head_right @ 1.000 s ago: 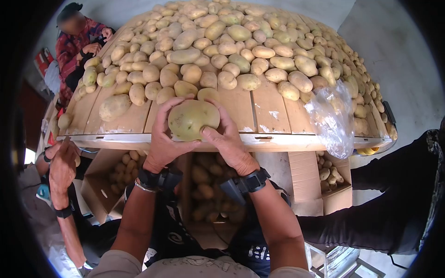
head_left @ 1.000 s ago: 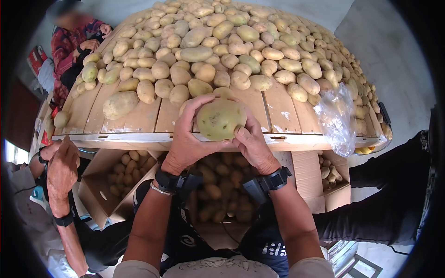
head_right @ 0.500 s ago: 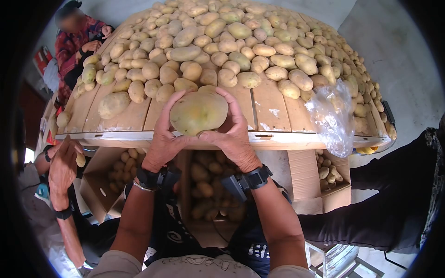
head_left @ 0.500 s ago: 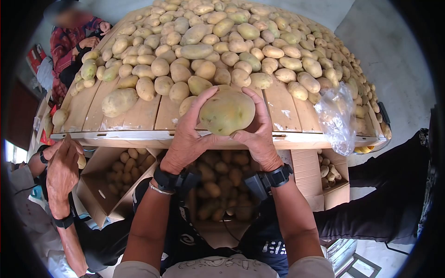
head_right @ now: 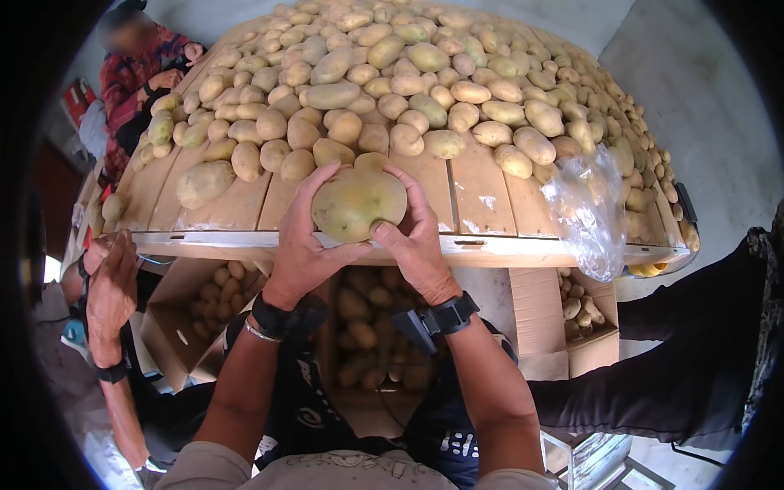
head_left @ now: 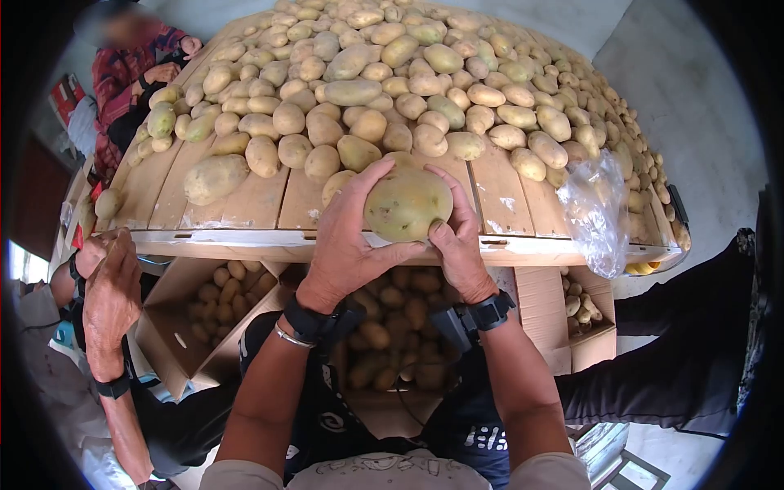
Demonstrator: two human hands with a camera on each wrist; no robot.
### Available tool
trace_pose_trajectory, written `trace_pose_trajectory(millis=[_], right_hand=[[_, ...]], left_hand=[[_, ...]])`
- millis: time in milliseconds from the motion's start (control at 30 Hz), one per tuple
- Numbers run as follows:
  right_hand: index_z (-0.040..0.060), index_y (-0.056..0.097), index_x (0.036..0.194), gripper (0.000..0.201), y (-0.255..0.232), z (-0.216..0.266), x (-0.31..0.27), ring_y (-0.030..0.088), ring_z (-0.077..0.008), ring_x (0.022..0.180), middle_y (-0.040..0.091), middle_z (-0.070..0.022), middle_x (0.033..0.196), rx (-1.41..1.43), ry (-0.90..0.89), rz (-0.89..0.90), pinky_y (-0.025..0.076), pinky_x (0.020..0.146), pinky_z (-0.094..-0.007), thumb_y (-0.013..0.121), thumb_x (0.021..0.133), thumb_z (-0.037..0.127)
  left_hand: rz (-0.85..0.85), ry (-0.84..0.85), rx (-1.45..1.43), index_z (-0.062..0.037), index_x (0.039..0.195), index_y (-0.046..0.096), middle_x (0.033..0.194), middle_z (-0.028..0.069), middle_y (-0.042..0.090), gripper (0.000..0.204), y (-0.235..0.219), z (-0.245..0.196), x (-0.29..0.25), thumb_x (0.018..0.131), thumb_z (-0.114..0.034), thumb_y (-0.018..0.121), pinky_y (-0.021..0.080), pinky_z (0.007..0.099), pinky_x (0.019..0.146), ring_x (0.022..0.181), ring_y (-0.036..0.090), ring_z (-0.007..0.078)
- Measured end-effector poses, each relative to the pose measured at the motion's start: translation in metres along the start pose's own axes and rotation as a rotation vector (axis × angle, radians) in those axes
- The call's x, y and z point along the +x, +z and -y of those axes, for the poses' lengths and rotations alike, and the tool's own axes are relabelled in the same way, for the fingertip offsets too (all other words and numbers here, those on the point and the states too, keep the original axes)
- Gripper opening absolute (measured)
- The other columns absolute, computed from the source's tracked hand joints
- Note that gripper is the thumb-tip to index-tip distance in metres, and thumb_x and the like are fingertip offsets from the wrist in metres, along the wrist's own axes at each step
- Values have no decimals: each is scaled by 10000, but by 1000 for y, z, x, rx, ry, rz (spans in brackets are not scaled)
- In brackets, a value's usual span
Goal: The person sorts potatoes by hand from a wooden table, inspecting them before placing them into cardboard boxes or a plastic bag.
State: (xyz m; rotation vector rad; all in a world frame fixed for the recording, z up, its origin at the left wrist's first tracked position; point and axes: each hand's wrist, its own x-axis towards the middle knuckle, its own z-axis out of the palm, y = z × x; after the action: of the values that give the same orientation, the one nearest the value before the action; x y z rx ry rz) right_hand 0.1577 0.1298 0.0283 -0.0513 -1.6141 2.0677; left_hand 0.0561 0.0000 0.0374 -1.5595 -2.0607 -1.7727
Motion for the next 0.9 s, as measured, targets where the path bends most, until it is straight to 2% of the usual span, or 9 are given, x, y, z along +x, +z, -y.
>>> trace_pose_trajectory(millis=[167,267,367,433,467,533,567,633,900], right_hand=[[9,344,1321,689,-1,-7,-2,467,-168,1117,484,-96,1206,-50,-29,-20,365,977,-291,683,771,247],[6,354,1319,646,3,-2,-2,483,-159,1098,511,-97,1182,-87,-22,-35,383,959,-290,673,788,187],[-6,369,1311,616,2,0,-1,504,-147,1073,531,-95,1163,-87,21,-44,413,927,-291,678,788,93],[-11,376,1305,614,3,3,-2,514,-143,1058,542,-93,1151,-106,42,-39,426,911,-290,683,777,55],[-17,383,1299,614,4,4,-3,525,-138,1044,552,-90,1139,-124,66,-37,439,895,-289,688,767,17],[-21,390,1290,620,6,2,-2,527,-139,1043,556,-89,1135,-137,48,-29,443,890,-289,702,757,23],[-26,396,1282,626,5,1,-2,530,-141,1042,559,-88,1132,-155,30,-19,447,886,-289,717,747,28],[-30,396,1281,624,5,0,-4,527,-138,1040,559,-89,1134,-151,6,-21,446,882,-285,717,749,35],[-40,380,1294,634,0,1,-5,499,-129,1055,541,-96,1159,-135,22,34,430,880,-275,713,767,75]], left_hand=[[-29,-13,-72,-41,1246,437,1181,148,536,832,2,2,0,570,-328,826,435,386,892,1045,546,313],[-32,15,44,-34,1240,424,1149,151,546,795,-1,0,-2,599,-296,816,450,373,872,1027,560,298],[-107,-112,-175,-26,1226,414,1114,144,556,723,3,2,-5,647,-245,788,454,355,867,1018,567,261],[-168,-177,-382,-18,1208,410,1053,112,560,622,0,8,-5,719,-238,725,494,312,764,942,577,194],[-167,-177,-377,-18,1208,410,1053,112,560,622,-3,7,-6,719,-238,725,494,312,764,942,577,194],[-169,-491,-602,-19,1190,423,1002,74,555,559,-7,1,-8,767,-283,675,492,255,603,840,569,131],[-163,-492,-605,-19,1190,423,1002,74,555,559,-6,2,-9,767,-283,675,492,255,603,840,569,131],[-144,-518,-733,-26,1185,431,954,55,550,515,-4,5,-11,802,-308,629,446,218,501,759,551,98],[-96,-499,-716,-31,1177,437,937,60,563,486,-3,9,-12,813,-292,626,444,230,498,715,559,109]])
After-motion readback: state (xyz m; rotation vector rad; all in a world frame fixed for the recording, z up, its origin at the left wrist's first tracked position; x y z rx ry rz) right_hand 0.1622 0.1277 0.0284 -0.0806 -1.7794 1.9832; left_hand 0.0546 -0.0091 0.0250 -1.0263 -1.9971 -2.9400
